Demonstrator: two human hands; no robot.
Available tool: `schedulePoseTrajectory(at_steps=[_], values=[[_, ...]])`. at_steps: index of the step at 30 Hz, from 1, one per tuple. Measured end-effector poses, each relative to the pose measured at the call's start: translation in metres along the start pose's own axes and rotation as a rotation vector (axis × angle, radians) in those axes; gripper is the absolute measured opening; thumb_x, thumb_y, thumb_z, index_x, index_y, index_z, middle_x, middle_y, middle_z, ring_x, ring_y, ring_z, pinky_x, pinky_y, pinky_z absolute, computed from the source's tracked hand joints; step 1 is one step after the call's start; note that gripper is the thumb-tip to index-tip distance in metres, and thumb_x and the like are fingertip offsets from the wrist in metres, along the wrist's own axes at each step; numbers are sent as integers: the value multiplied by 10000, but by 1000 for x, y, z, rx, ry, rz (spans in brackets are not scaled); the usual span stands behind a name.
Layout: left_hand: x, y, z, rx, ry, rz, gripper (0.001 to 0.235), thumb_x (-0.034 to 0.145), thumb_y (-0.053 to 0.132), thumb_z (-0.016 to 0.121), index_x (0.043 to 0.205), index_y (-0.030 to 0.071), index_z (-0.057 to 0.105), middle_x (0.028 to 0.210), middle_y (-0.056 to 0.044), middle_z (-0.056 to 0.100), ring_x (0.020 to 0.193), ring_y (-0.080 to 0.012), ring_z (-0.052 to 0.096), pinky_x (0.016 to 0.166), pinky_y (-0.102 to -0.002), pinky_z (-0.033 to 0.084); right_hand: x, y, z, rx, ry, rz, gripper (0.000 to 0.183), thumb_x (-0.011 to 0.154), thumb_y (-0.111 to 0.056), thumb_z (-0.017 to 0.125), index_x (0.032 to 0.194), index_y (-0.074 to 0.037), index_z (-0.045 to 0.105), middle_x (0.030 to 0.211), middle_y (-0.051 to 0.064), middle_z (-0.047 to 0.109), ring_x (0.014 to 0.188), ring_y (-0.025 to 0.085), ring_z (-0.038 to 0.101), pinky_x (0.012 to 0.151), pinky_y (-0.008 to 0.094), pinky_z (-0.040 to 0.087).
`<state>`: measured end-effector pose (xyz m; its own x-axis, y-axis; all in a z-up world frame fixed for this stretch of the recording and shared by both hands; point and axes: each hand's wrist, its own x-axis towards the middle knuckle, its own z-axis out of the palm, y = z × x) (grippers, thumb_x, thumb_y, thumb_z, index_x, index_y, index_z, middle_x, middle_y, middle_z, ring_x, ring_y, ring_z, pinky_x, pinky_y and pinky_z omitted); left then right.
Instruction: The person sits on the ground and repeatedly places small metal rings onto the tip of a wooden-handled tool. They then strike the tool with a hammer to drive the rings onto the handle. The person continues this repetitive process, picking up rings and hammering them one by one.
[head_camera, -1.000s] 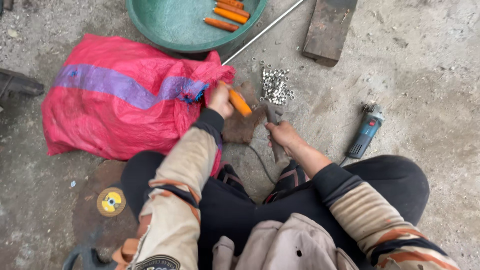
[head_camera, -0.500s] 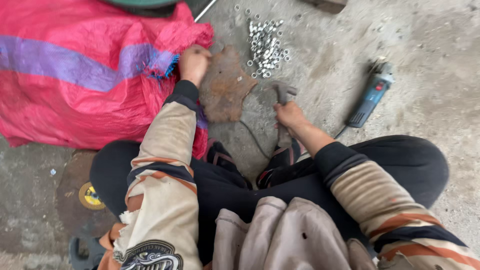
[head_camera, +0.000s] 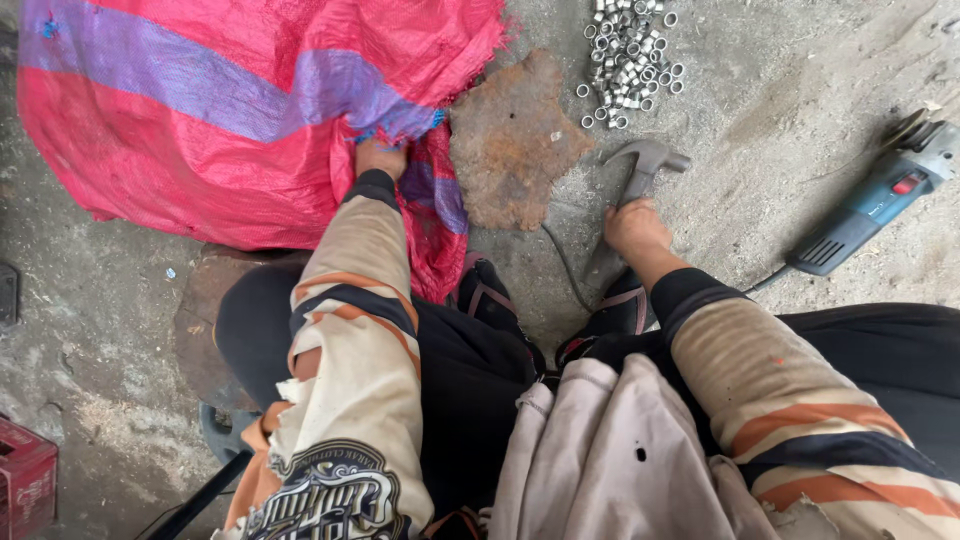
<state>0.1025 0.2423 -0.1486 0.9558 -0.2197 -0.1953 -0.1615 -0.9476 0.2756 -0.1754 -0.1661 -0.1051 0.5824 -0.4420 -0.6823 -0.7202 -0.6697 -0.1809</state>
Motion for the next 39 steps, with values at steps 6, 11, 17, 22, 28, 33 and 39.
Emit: schedulePoseTrajectory(at_steps=[6, 11, 17, 22, 28, 33, 39], values=[[-19, 9, 38, 151, 46, 112, 373, 786, 151, 608, 1096, 3, 750, 1123, -306, 691, 1031, -515, 629, 887, -560, 506, -9, -29, -48, 116, 155, -11, 469, 1068, -459, 548, 1212, -17, 605, 1169, 286, 702, 1078, 458, 676, 940, 552, 533], [-25, 20, 26, 153, 63, -186, 432, 792, 295, 681, 1100, -8, 706, 1171, -319, 657, 1092, -515, 607, 872, -576, 507, 29, -54, -98, 337, 354, -169, 232, 1006, -243, 662, 1149, -60, 649, 1164, 201, 665, 954, 401, 710, 858, 499, 570], [-27, 68, -37, 69, -55, 2, 398, 975, 375, 646, 1089, 2, 725, 1010, -319, 708, 920, -496, 676, 832, -603, 519, 48, -72, -107, 191, 425, -412, 403, 855, -142, 736, 1249, -116, 654, 1189, 202, 595, 1040, 449, 627, 832, 542, 517], [-3, 138, -151, -311, -248, -135, 470, 1010, 432, 634, 1060, -31, 689, 953, -285, 726, 879, -424, 738, 790, -540, 578, 59, -69, -98, 135, 467, -400, 319, 890, -188, 761, 1181, -100, 666, 1190, 205, 582, 1053, 434, 629, 835, 538, 530], [-95, 232, -266, -585, -322, 94, 470, 969, 301, 639, 1326, 12, 539, 1050, -207, 693, 916, -394, 708, 796, -464, 551, 47, -82, -124, 468, 661, -493, 267, 902, -133, 786, 1086, -26, 625, 1068, 179, 656, 877, 356, 695, 775, 475, 558], [-148, 278, -302, -589, -137, 442, 422, 1004, 313, 712, 1252, 12, 551, 1063, -228, 647, 1016, -404, 658, 876, -448, 520, -16, -128, -197, 823, 606, -593, 264, 916, -80, 762, 1035, 2, 541, 866, 112, 727, 761, 193, 742, 675, 320, 573], [-164, 302, -309, -576, 112, 799, 356, 967, 219, 734, 1217, 34, 561, 1129, -237, 655, 1076, -439, 650, 903, -495, 523, -171, -127, -281, 833, 259, -975, 242, 995, -5, 724, 1167, 5, 553, 966, 78, 692, 918, 107, 708, 786, 236, 583]])
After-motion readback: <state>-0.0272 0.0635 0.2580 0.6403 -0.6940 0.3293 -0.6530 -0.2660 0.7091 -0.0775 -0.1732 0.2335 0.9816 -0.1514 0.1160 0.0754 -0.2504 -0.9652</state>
